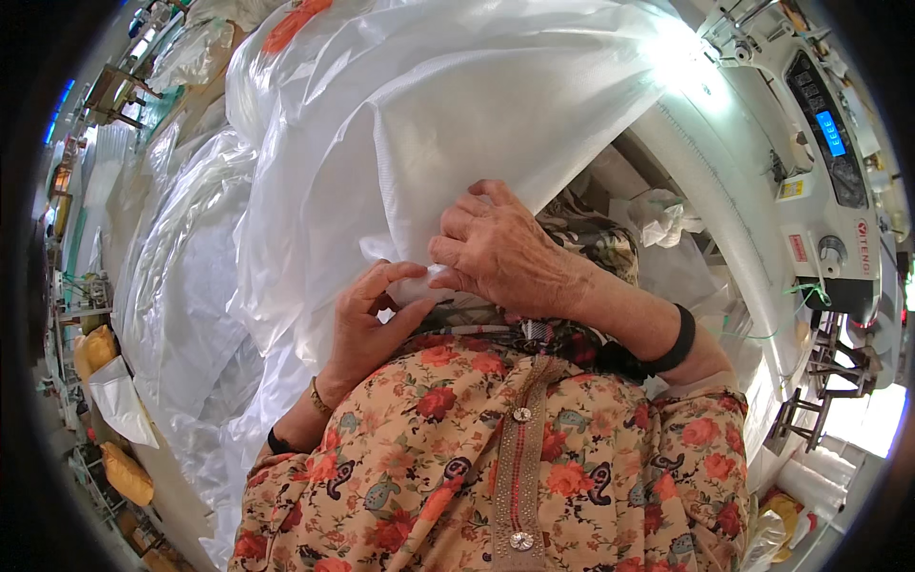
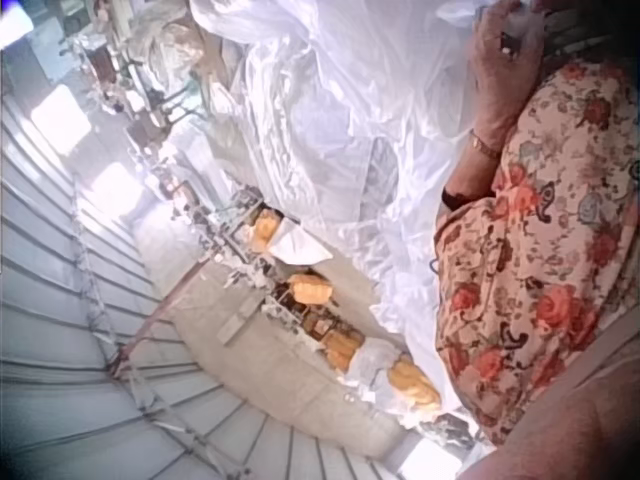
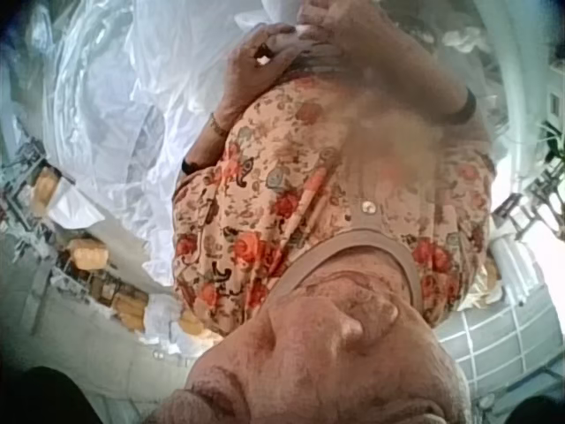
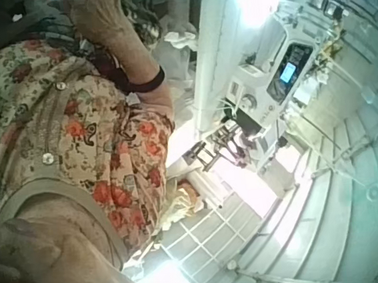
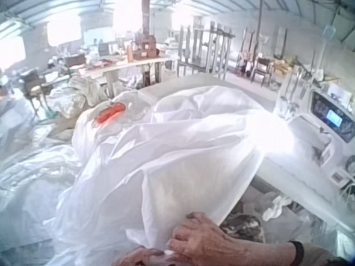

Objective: Sewing a large white plastic or fabric sheet using an industrial sewing machine.

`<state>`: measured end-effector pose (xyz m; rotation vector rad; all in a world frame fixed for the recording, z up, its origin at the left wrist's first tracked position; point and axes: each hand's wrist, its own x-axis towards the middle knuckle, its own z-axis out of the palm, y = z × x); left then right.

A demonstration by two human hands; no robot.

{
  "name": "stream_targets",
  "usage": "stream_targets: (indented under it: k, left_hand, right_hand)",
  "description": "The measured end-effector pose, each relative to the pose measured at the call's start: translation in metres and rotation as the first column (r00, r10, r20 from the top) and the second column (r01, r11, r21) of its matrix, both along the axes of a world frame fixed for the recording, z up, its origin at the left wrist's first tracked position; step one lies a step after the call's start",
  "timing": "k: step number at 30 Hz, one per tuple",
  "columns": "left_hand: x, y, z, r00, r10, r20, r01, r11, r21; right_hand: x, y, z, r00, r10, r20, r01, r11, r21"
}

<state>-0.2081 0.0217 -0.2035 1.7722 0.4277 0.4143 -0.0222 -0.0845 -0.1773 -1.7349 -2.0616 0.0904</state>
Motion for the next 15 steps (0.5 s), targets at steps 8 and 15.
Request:
stream_targets:
  k: [8,15]
  left_hand:
    - [0.004,0.0,-0.001,0.999,-0.001,0.037,-0.009,0.964,0.264]
    - [0.006,0.004,0.018,0.995,0.012,0.097,-0.07,0.786,0.615]
  right_hand:
    - [-0.001,-0.003,0.011,0.994,0.082,0.078,-0.082,0.997,-0.01]
    - [-0.005,-0.004,0.006,0.996,0.076,0.054,-0.079,0.995,0.055]
